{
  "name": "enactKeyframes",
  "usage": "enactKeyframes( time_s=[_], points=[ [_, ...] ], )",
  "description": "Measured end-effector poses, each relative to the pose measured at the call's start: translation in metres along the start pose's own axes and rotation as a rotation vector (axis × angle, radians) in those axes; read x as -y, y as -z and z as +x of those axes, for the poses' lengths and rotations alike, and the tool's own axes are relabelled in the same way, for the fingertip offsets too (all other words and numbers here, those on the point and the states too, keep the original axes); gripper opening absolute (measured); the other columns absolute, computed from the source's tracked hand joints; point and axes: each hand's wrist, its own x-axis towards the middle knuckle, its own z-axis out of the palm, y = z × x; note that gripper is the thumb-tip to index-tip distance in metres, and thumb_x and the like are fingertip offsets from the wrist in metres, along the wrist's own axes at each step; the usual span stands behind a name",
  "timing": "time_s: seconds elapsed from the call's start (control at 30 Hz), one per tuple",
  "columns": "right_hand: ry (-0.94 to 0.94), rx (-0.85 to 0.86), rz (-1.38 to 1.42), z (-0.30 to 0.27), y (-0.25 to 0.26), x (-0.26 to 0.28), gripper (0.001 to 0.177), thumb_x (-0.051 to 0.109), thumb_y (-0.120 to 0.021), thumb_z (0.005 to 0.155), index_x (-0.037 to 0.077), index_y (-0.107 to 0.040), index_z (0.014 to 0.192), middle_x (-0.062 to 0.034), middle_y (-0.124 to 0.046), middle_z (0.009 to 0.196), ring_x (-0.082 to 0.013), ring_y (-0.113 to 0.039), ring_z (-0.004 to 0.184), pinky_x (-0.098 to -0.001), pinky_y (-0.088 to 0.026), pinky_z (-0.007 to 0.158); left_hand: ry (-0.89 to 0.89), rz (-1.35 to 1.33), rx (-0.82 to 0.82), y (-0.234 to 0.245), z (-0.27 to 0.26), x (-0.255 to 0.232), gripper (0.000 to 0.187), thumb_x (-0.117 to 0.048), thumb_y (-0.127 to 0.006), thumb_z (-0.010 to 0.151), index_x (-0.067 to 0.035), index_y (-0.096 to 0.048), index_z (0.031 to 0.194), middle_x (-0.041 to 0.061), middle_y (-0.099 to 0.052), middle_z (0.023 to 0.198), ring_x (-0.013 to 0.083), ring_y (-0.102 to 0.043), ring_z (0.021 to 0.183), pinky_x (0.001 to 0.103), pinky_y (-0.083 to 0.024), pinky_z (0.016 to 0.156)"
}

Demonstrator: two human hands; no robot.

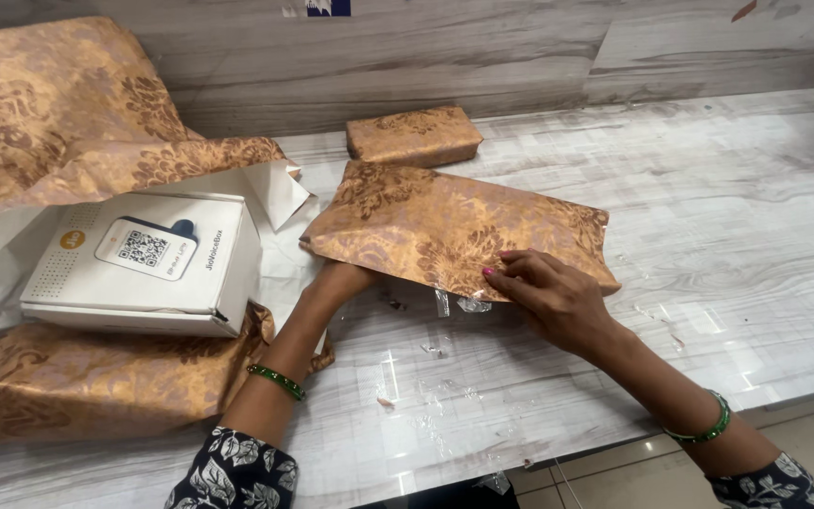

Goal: The person wraps a small white box with white tissue paper and then with brown patterned wrapping paper. They fold the paper around the box, crease edges, and secure the folds with clear tape. The wrapped package is placed on the counter next to another wrapped item.

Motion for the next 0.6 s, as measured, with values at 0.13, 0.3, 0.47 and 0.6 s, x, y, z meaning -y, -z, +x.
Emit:
enactKeyframes(
  time_s=[0.13,0.3,0.47,0.6],
  points=[
    [0.047,-0.033,-0.064,-0.005,-0.014,-0.004,0.025,0.014,-0.069,0.092,0.017,-0.074,0.116,-0.0054,-0.07,0.109,-0.0247,-0.069,0.115,-0.037,-0.061,0.096,-0.089,0.079,-0.264,-0.009,-0.006,-0.009,0.033,-0.022,-0.067,0.092,-0.006,-0.068,0.122,0.018,-0.067,0.126,0.0347,-0.061,0.118,0.046,-0.049,0.098],
    [0.026,-0.004,-0.153,-0.015,-0.019,0.002,0.028,0.008,-0.067,0.089,0.013,-0.076,0.116,-0.0035,-0.068,0.104,-0.0223,-0.064,0.122,-0.0429,-0.055,0.109,-0.234,0.33,-0.45,0.008,-0.027,-0.048,0.024,-0.014,-0.067,0.086,-0.007,-0.073,0.107,0.014,-0.073,0.11,0.0334,-0.066,0.106,0.048,-0.052,0.089],
    [0.038,0.006,-0.185,-0.019,-0.024,0.001,0.034,0.007,-0.066,0.088,0.009,-0.074,0.122,-0.0041,-0.066,0.106,-0.025,-0.061,0.126,-0.0448,-0.05,0.111,-0.03,0.779,-0.038,0.04,-0.071,-0.112,0.007,-0.011,-0.069,0.086,-0.01,-0.076,0.084,0.007,-0.073,0.077,0.0199,-0.071,0.069,0.036,-0.056,0.055],
    [0.063,-0.014,-0.213,-0.017,-0.027,-0.001,0.036,0.007,-0.065,0.089,0.01,-0.073,0.123,-0.0029,-0.066,0.108,-0.0258,-0.06,0.127,-0.045,-0.049,0.113,-0.033,0.481,0.355,0.089,-0.098,-0.172,0.038,-0.039,-0.064,0.096,-0.01,-0.073,0.073,0.003,-0.067,0.058,0.014,-0.06,0.046,0.034,-0.051,0.05]
  ],
)
